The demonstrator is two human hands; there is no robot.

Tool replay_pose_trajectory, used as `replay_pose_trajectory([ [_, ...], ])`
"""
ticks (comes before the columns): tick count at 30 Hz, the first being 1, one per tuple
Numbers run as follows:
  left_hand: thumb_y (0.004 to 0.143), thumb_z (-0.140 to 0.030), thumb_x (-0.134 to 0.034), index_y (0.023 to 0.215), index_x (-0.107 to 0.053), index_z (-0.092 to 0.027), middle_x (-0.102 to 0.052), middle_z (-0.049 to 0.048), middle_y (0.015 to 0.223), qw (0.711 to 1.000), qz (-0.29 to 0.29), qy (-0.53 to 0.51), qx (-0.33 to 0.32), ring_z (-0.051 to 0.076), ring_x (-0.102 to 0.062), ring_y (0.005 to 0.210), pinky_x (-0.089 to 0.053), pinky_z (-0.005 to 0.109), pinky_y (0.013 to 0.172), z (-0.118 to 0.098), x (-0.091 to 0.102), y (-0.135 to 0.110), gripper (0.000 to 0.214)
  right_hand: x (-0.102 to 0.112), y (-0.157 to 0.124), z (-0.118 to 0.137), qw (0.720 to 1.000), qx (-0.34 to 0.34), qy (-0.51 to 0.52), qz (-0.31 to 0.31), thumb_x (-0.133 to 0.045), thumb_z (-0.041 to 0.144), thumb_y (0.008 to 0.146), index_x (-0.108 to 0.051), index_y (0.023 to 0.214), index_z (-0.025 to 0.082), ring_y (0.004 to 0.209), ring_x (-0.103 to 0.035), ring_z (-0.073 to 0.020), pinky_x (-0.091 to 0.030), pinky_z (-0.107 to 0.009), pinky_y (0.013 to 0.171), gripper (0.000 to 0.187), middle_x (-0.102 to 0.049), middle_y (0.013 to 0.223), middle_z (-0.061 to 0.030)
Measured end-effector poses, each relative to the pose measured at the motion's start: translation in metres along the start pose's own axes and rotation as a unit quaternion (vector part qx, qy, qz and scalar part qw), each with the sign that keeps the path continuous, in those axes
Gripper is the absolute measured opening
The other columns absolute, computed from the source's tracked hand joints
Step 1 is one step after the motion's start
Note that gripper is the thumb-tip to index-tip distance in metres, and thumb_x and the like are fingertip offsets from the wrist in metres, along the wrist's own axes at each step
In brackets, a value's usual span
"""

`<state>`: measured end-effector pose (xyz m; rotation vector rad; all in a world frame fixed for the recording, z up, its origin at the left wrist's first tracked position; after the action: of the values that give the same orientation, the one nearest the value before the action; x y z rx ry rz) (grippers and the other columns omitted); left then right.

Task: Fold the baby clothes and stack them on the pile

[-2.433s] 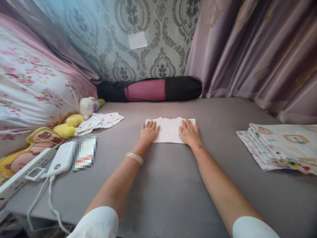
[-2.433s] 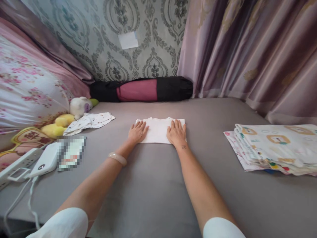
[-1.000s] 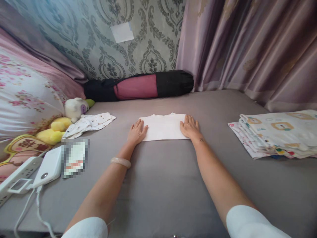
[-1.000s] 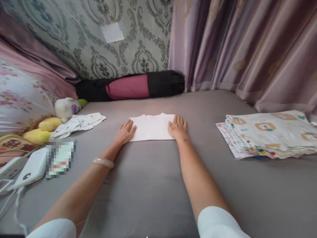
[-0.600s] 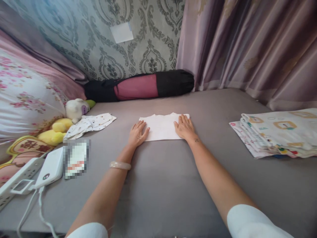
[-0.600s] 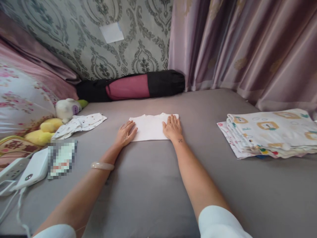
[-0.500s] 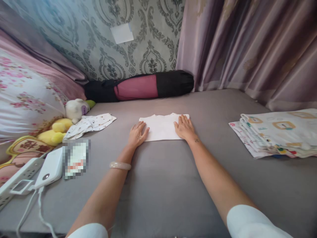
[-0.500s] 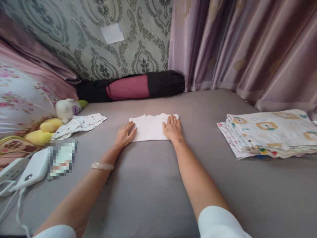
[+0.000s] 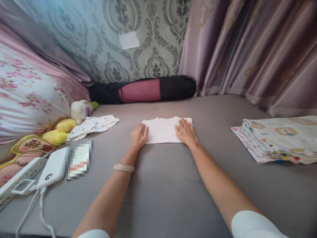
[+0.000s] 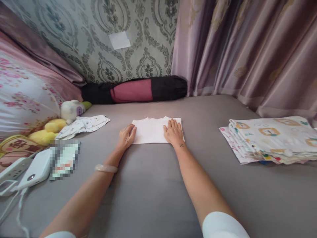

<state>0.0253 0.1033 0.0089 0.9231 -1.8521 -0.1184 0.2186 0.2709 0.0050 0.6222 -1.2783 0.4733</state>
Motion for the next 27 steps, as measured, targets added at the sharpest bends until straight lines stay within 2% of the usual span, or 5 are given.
replay_pose_trajectory([
  [7, 0.093, -0.036, -0.04, 0.103, -0.065, -0.018, -0.071, 0.0127, 0.108, 0.999, -0.014, -0.02, 0.037, 0.026, -0.064, 0.105, -0.046, 0.04, 0.095, 0.006, 0.003, 0.004, 0.032, 0.003, 0.005, 0.006, 0.999, -0.022, -0.004, 0.043, -0.022, 0.038, 0.1, -0.033, 0.147, 0.002, 0.144, -0.021, -0.0274, -0.013, -0.045, 0.117, 0.06, -0.027, 0.156, -0.0182],
  [15, 0.087, -0.034, -0.048, 0.096, -0.067, -0.018, -0.072, 0.0116, 0.099, 0.991, -0.054, -0.081, 0.095, 0.025, -0.066, 0.096, -0.048, 0.039, 0.092, 0.02, 0.005, 0.005, 0.026, -0.004, 0.01, 0.036, 1.0, -0.004, 0.017, 0.022, -0.022, 0.038, 0.099, -0.033, 0.147, 0.005, 0.145, -0.019, -0.025, -0.014, -0.044, 0.117, 0.059, -0.025, 0.158, -0.0141],
  [21, 0.08, -0.03, -0.053, 0.094, -0.068, -0.017, -0.072, 0.0105, 0.097, 0.961, -0.11, -0.175, 0.184, 0.024, -0.066, 0.089, -0.051, 0.038, 0.086, 0.034, 0.009, 0.003, 0.024, -0.008, 0.011, 0.033, 0.999, -0.006, 0.011, 0.035, -0.022, 0.038, 0.099, -0.032, 0.148, 0.006, 0.145, -0.019, -0.0249, -0.014, -0.045, 0.117, 0.06, -0.024, 0.158, -0.0131],
  [24, 0.079, -0.031, -0.052, 0.089, -0.068, -0.018, -0.071, 0.0077, 0.088, 0.943, -0.15, -0.221, 0.2, 0.021, -0.066, 0.082, -0.052, 0.035, 0.08, 0.039, 0.01, 0.003, 0.022, -0.006, 0.012, 0.036, 0.999, -0.016, 0.014, 0.045, -0.022, 0.038, 0.099, -0.033, 0.147, 0.006, 0.145, -0.019, -0.026, -0.015, -0.047, 0.116, 0.059, -0.023, 0.158, -0.0144],
  [27, 0.078, -0.032, -0.053, 0.087, -0.067, -0.018, -0.07, 0.0058, 0.084, 0.932, -0.166, -0.25, 0.203, 0.019, -0.065, 0.081, -0.052, 0.032, 0.079, 0.045, 0.007, 0.003, 0.021, -0.002, 0.013, 0.049, 0.999, -0.014, 0.025, 0.029, -0.021, 0.036, 0.099, -0.036, 0.145, 0.005, 0.145, -0.018, -0.0269, -0.012, -0.049, 0.116, 0.058, -0.027, 0.157, -0.0158],
])
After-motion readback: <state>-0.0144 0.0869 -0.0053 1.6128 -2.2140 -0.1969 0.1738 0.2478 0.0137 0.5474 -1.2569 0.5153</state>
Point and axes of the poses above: each hand's wrist, its own y-axis towards the middle knuckle, its own x-axis out of the back of the hand, z = x × y, the point moved 4 cm from there along y, towards the middle knuckle
